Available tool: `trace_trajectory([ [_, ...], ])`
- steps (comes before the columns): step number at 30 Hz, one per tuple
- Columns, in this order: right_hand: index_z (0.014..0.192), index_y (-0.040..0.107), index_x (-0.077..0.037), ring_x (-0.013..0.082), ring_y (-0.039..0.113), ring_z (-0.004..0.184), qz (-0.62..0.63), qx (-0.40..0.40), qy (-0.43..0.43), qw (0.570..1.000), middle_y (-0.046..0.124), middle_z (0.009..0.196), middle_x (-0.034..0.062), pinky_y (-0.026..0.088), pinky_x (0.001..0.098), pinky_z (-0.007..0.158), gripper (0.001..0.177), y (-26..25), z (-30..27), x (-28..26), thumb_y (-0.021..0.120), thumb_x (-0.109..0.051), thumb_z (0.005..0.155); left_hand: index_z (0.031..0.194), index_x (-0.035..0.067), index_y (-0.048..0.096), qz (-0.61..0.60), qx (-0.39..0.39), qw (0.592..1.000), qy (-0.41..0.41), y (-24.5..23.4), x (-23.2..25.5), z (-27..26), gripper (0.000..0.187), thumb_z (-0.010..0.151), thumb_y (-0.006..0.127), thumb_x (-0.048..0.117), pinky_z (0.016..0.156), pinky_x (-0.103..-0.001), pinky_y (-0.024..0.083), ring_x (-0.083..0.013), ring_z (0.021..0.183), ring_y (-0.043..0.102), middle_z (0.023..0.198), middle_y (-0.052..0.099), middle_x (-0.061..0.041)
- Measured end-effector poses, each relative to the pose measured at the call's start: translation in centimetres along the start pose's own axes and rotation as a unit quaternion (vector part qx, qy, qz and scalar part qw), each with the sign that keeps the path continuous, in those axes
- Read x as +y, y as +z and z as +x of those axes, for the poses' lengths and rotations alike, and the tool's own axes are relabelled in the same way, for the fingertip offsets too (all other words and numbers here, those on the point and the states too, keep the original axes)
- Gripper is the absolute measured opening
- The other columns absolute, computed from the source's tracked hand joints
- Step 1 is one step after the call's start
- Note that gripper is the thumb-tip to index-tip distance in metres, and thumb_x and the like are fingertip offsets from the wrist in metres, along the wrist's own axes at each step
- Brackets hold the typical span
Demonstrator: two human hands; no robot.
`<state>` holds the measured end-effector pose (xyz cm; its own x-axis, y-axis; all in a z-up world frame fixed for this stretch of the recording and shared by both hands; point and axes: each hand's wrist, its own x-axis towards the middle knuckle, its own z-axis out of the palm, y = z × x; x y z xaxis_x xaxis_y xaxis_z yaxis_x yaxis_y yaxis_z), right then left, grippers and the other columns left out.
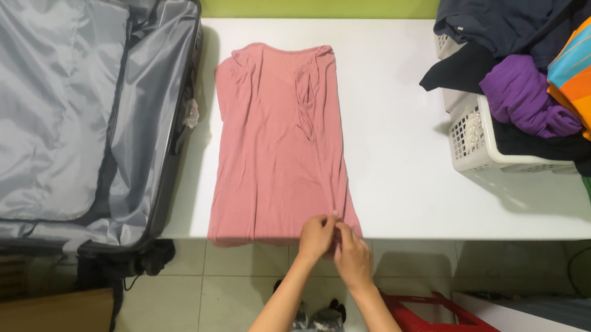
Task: The person folds a black t-shirt, a pink dress, and an orange t-shirt on a white table, then places each folded item into an open suitcase. The person handles each garment one at a time, smoothing and rolling them before packing.
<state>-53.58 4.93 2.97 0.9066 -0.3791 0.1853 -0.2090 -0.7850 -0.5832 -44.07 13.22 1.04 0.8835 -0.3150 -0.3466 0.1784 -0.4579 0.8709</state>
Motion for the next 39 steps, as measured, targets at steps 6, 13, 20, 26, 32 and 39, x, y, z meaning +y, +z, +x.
trace_trajectory([
  [6,0.106,0.067,-0.011,0.023,0.075,0.079,0.09,-0.014,0.053,0.994,0.074,0.103,0.0078,0.057,0.0387,0.07,0.017,-1.4,-1.3,1.8,0.068,-0.011,0.09,0.083,0.001,0.065,0.043,0.145,0.988,0.022,0.3,-2.1,0.1,0.038,0.093,0.063,0.038,0.063,-0.048,0.048,-0.0374,0.066,0.063,0.07,0.066,-0.018],
  [13,0.098,0.07,-0.015,0.0219,0.065,0.062,0.0,-0.028,0.124,0.992,0.071,0.092,0.001,0.05,0.041,0.061,0.02,-3.3,-0.1,3.9,0.076,-0.028,0.084,0.091,0.003,0.065,0.111,0.147,0.982,0.047,0.0,-1.9,-3.1,0.044,0.078,0.077,0.043,0.059,-0.049,0.049,-0.0379,0.067,0.064,0.07,0.066,-0.018],
  [20,0.091,0.071,-0.014,0.0219,0.062,0.059,0.021,-0.026,0.127,0.991,0.074,0.085,0.0001,0.049,0.0395,0.061,0.013,-2.9,-0.6,4.9,0.07,-0.027,0.091,0.089,0.001,0.061,0.025,0.2,0.979,0.02,0.4,-2.8,-6.1,0.04,0.095,0.071,0.039,0.057,-0.048,0.044,-0.0367,0.053,0.054,0.06,0.055,-0.018],
  [26,0.09,0.07,-0.012,0.0211,0.061,0.056,0.05,-0.024,0.111,0.992,0.074,0.086,0.0011,0.05,0.0381,0.059,0.014,-3.5,-1.2,5.0,0.07,-0.026,0.091,0.092,0.006,0.066,0.06,0.27,0.96,0.052,-0.9,-4.8,-6.4,0.033,0.087,0.075,0.038,0.055,-0.047,0.047,-0.036,0.057,0.061,0.061,0.061,-0.016],
  [32,0.091,0.07,-0.014,0.0188,0.064,0.059,0.031,-0.064,0.099,0.993,0.074,0.087,-0.0015,0.05,0.0378,0.06,0.012,-4.0,-1.1,3.8,0.071,-0.026,0.09,0.093,0.01,0.071,0.127,0.295,0.945,0.065,-2.0,-5.2,-6.8,0.027,0.086,0.075,0.035,0.067,-0.045,0.05,-0.0308,0.075,0.067,0.08,0.07,-0.009],
  [39,0.094,0.069,-0.015,0.0214,0.066,0.062,0.009,-0.087,0.076,0.993,0.072,0.09,-0.0017,0.051,0.0392,0.063,0.01,-2.8,1.8,2.7,0.071,-0.024,0.09,0.09,0.015,0.072,0.198,0.274,0.933,0.122,-3.9,-3.6,-4.4,0.018,0.085,0.075,0.031,0.08,-0.043,0.045,-0.025,0.092,0.064,0.091,0.07,-0.001],
])
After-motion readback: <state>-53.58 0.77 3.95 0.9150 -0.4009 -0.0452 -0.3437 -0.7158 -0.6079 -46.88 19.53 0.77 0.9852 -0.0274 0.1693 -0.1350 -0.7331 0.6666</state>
